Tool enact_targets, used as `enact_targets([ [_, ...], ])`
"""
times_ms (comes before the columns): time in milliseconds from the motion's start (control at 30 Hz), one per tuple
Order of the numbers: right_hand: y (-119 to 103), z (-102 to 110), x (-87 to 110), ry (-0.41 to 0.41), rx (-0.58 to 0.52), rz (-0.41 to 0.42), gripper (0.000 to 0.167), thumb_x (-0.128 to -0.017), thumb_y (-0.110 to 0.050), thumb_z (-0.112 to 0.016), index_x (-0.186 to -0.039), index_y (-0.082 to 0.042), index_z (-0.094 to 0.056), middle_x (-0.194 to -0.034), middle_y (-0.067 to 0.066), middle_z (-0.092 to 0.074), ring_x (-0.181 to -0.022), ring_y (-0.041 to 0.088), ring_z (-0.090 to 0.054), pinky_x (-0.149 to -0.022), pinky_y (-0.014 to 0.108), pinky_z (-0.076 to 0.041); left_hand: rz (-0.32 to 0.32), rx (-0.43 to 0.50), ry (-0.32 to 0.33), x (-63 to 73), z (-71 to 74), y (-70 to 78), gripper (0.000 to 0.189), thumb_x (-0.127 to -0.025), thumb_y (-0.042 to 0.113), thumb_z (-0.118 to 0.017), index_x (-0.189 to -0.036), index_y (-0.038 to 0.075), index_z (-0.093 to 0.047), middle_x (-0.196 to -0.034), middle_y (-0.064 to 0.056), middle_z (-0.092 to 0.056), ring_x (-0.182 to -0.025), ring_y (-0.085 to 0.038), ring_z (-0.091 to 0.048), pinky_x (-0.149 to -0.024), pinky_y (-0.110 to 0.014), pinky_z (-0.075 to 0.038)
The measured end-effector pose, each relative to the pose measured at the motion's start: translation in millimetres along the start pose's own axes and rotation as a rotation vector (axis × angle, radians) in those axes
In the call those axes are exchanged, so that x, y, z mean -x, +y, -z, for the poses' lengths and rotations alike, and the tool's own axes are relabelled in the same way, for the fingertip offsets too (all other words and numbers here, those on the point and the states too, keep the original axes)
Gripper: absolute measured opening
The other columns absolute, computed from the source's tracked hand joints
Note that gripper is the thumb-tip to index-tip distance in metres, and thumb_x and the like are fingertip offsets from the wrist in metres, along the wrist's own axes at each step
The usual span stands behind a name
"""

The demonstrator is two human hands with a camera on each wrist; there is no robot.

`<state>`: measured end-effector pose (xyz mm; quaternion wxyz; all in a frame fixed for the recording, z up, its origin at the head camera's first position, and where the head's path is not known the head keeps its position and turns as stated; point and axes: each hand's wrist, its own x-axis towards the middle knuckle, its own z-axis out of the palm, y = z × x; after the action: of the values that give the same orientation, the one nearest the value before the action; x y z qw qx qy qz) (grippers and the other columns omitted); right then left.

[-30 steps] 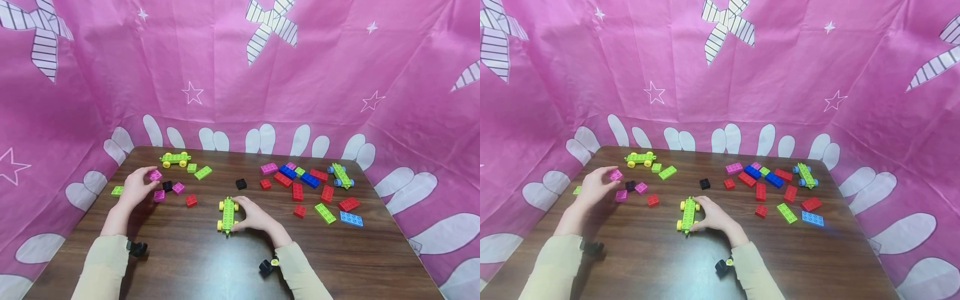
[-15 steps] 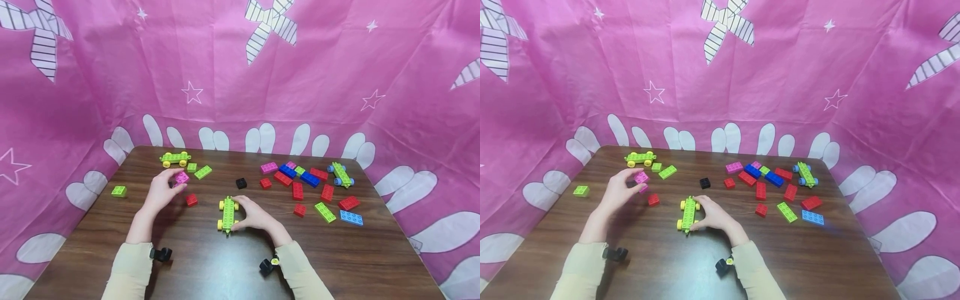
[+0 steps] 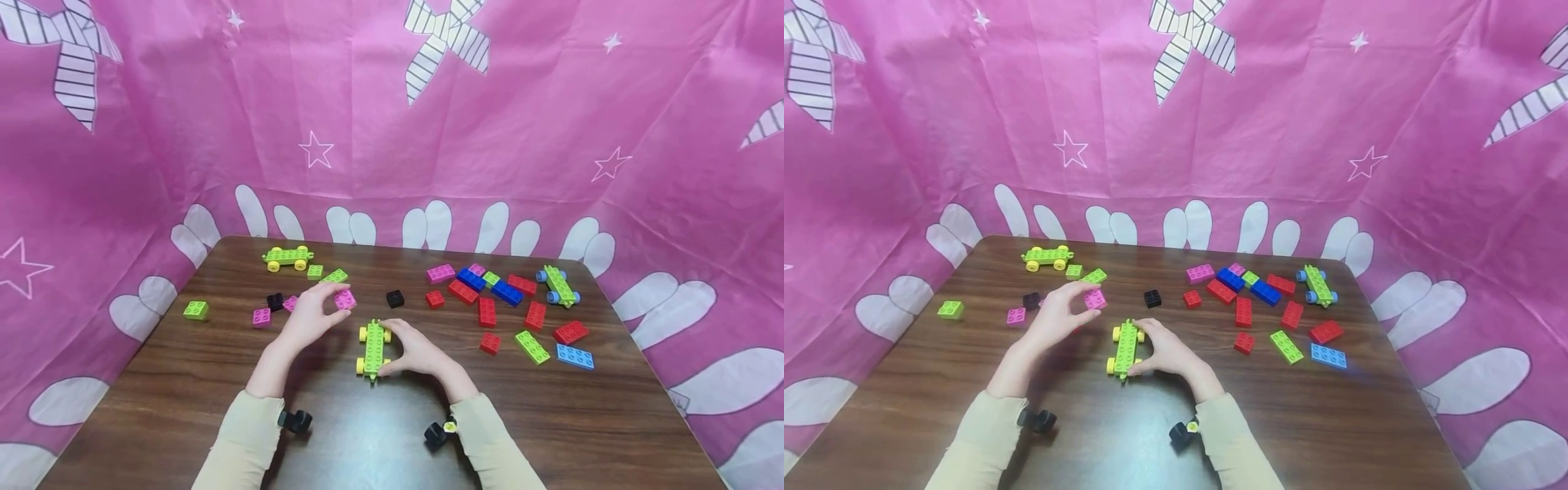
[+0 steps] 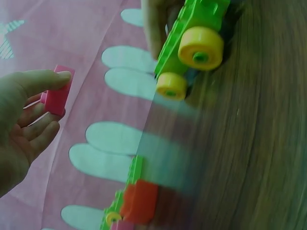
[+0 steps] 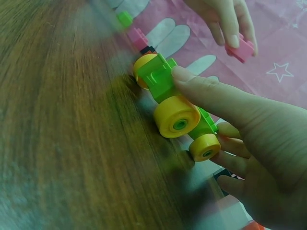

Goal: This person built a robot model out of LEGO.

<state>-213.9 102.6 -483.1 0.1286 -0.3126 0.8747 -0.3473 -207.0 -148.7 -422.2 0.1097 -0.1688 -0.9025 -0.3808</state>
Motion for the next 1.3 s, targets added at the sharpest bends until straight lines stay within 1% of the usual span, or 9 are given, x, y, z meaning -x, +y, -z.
enact_targets([
  [167,0.4,0.4,0.4,0.005,-0.002,-0.006,0.092,-0.072,-0.038,-0.086,-0.146,-0.006,-0.042,-0.145,0.012,-0.047,-0.135,0.027,-0.045,-0.112,0.048,-0.038,-0.022,0.015,-0.058,-3.9,-9.4,9.6,0.048,-0.083,0.016,-0.077,-0.128,0.006,-0.063,-0.128,-0.013,-0.065,-0.120,-0.032,-0.059,-0.102,-0.050,-0.047],
  [333,-0.7,0.5,0.5,-0.001,-0.004,-0.016,0.093,-0.072,-0.038,-0.086,-0.146,-0.006,-0.041,-0.146,0.012,-0.046,-0.135,0.029,-0.045,-0.112,0.049,-0.038,-0.032,0.045,-0.115,-4.3,-14.4,13.4,0.047,-0.084,0.015,-0.077,-0.129,0.006,-0.062,-0.128,-0.012,-0.065,-0.118,-0.030,-0.061,-0.099,-0.048,-0.049],
  [533,-0.1,0.1,0.8,0.007,0.005,-0.014,0.093,-0.072,-0.037,-0.087,-0.146,-0.005,-0.041,-0.146,0.013,-0.047,-0.135,0.029,-0.045,-0.112,0.049,-0.038,-0.036,0.069,-0.171,-3.0,-17.5,13.3,0.045,-0.085,0.014,-0.076,-0.128,0.006,-0.063,-0.128,-0.012,-0.065,-0.118,-0.030,-0.061,-0.098,-0.049,-0.050],
  [667,0.7,-0.5,0.5,0.014,0.004,-0.017,0.093,-0.071,-0.037,-0.087,-0.146,-0.005,-0.042,-0.146,0.013,-0.046,-0.135,0.028,-0.044,-0.112,0.048,-0.038,-0.034,0.070,-0.195,-2.9,-18.6,13.0,0.045,-0.085,0.013,-0.076,-0.128,0.006,-0.064,-0.127,-0.012,-0.066,-0.118,-0.030,-0.060,-0.099,-0.049,-0.050],
  [800,1.8,-1.6,-0.6,0.012,0.006,-0.013,0.093,-0.071,-0.037,-0.087,-0.145,-0.005,-0.042,-0.146,0.012,-0.046,-0.136,0.027,-0.045,-0.112,0.048,-0.038,-0.015,0.066,-0.220,-1.4,-19.3,12.5,0.046,-0.085,0.013,-0.076,-0.128,0.006,-0.063,-0.127,-0.012,-0.065,-0.120,-0.030,-0.060,-0.100,-0.049,-0.049],
  [900,2.1,-2.0,-1.0,0.011,0.010,-0.013,0.093,-0.071,-0.037,-0.087,-0.145,-0.005,-0.042,-0.146,0.012,-0.047,-0.135,0.027,-0.045,-0.112,0.047,-0.038,0.012,0.075,-0.247,0.0,-20.6,12.1,0.047,-0.085,0.014,-0.076,-0.129,0.005,-0.063,-0.128,-0.012,-0.065,-0.121,-0.030,-0.059,-0.101,-0.050,-0.048],
  [1033,1.5,-1.6,-0.8,0.014,0.008,0.000,0.093,-0.071,-0.037,-0.087,-0.144,-0.003,-0.042,-0.145,0.014,-0.047,-0.134,0.029,-0.045,-0.111,0.050,-0.039,0.025,0.075,-0.278,1.2,-23.9,11.2,0.047,-0.085,0.014,-0.076,-0.129,0.005,-0.063,-0.128,-0.011,-0.065,-0.122,-0.030,-0.058,-0.103,-0.050,-0.047],
  [1167,1.6,-1.3,-1.1,0.012,0.007,0.002,0.093,-0.071,-0.037,-0.087,-0.144,-0.003,-0.042,-0.144,0.014,-0.047,-0.134,0.030,-0.045,-0.110,0.051,-0.039,0.009,0.069,-0.298,1.4,-27.6,10.3,0.045,-0.085,0.013,-0.076,-0.128,0.004,-0.063,-0.127,-0.011,-0.066,-0.122,-0.029,-0.058,-0.104,-0.050,-0.046],
  [1300,2.4,-1.9,-2.5,0.013,0.012,0.000,0.093,-0.070,-0.038,-0.087,-0.144,-0.004,-0.043,-0.143,0.013,-0.048,-0.134,0.029,-0.046,-0.111,0.049,-0.039,0.004,0.065,-0.311,1.4,-30.8,9.7,0.043,-0.085,0.012,-0.076,-0.126,0.005,-0.064,-0.126,-0.011,-0.066,-0.121,-0.030,-0.058,-0.103,-0.051,-0.046],
])
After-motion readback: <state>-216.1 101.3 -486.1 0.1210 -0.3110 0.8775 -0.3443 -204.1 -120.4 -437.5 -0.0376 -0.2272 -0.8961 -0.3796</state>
